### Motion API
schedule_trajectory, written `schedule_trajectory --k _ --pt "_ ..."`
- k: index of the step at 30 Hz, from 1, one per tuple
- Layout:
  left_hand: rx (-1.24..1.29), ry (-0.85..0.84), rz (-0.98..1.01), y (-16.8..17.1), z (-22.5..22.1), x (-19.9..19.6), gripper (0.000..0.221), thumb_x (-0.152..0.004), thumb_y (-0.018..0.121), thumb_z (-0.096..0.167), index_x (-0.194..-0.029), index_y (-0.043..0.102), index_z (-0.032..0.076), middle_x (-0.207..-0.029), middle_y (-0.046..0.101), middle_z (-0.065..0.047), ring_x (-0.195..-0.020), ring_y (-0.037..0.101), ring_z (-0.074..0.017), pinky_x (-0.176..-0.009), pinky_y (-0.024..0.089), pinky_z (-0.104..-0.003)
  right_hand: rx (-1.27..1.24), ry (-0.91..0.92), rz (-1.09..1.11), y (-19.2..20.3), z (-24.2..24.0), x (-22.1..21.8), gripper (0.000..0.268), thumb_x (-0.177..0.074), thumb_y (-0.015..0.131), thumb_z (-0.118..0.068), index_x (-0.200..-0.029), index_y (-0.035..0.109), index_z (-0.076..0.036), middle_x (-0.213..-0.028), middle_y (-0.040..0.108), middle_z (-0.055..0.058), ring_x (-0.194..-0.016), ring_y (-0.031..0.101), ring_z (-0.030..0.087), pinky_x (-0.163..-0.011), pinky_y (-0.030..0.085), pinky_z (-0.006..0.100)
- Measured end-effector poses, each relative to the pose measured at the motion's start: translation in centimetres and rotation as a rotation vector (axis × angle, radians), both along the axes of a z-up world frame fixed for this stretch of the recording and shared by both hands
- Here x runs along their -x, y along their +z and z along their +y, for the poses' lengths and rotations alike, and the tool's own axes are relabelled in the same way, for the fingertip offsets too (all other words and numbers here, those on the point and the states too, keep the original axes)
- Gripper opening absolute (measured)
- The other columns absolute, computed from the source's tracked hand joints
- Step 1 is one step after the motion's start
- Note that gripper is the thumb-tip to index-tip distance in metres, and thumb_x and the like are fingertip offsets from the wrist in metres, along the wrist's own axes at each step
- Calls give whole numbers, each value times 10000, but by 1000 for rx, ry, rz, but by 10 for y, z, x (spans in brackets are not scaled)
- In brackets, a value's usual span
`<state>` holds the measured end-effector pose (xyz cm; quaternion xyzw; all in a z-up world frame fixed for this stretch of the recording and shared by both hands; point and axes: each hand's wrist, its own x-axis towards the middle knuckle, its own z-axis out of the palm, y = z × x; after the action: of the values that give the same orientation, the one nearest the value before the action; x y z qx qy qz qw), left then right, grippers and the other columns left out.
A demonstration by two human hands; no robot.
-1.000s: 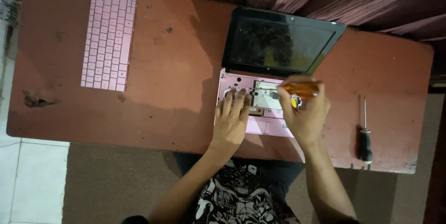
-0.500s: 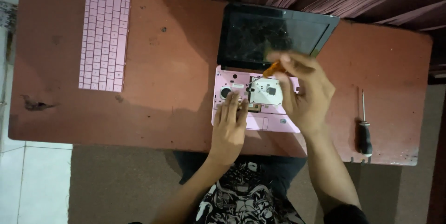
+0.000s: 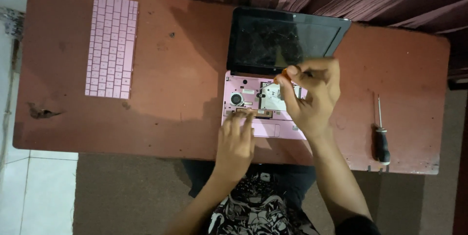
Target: The person connects a ribbon cable to the motherboard, then places a pink laptop palm rest over the internal components. They secure the palm rest by inserting and tightening multiple screws with a screwdriver.
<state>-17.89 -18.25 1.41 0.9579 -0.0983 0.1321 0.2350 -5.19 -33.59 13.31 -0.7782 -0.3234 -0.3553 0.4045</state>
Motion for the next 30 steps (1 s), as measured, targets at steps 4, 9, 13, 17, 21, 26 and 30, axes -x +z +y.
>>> schedule_trajectory --k 4,9,13,17,21,26,30 --pt "90 68 -18 4 26 -7 386 -958 610 153 -1342 601 113 -1230 555 -133 -1070 562 -343 -824 462 -450 -73 150 151 9 1 -7 180 -1015 647 1 -1175 605 73 -1159 549 261 -1071 623 429 -879 540 485" --pt "103 216 16 0 65 -17 297 -977 615 214 -1259 669 138 -1150 577 -141 -969 557 -335 -784 453 -444 -56 168 199 16 -1 -6 141 -977 710 52 -1078 671 141 -1059 708 273 -897 721 439 -781 581 444" --pt "23 238 -23 5 74 -28 292 -956 640 216 -1244 647 172 -1251 546 -99 -1026 546 -337 -800 471 -465 -35 99 124 18 -5 -5 213 -959 771 -50 -1106 719 94 -1036 609 218 -883 624 349 -774 549 425" --pt "99 181 -99 9 67 -36 232 -922 667 157 -1153 688 151 -1181 582 -119 -978 578 -358 -815 479 -470 53 93 249 38 6 3 218 -1066 539 40 -1216 688 90 -1223 679 291 -1113 683 513 -916 550 525" --pt "202 76 -116 12 41 -47 353 -875 692 95 -1222 661 152 -1163 576 -118 -1011 610 -356 -862 482 -468 23 30 181 23 -3 1 189 -975 788 -8 -1149 759 61 -1012 696 189 -832 692 314 -747 574 403" --pt "341 -77 -17 32 21 -64 419 -921 674 69 -1327 577 98 -1211 551 -135 -1062 586 -351 -882 494 -472 -33 -20 114 -2 -1 -1 185 -948 845 -12 -1026 687 44 -889 591 151 -720 607 257 -579 553 336" --pt "275 74 -46 22 47 -76 424 -854 718 63 -1266 620 77 -1151 561 -174 -1070 609 -419 -897 511 -486 80 -40 182 31 2 12 312 -1080 625 -230 -866 647 -4 -1081 608 179 -862 671 325 -682 561 397"
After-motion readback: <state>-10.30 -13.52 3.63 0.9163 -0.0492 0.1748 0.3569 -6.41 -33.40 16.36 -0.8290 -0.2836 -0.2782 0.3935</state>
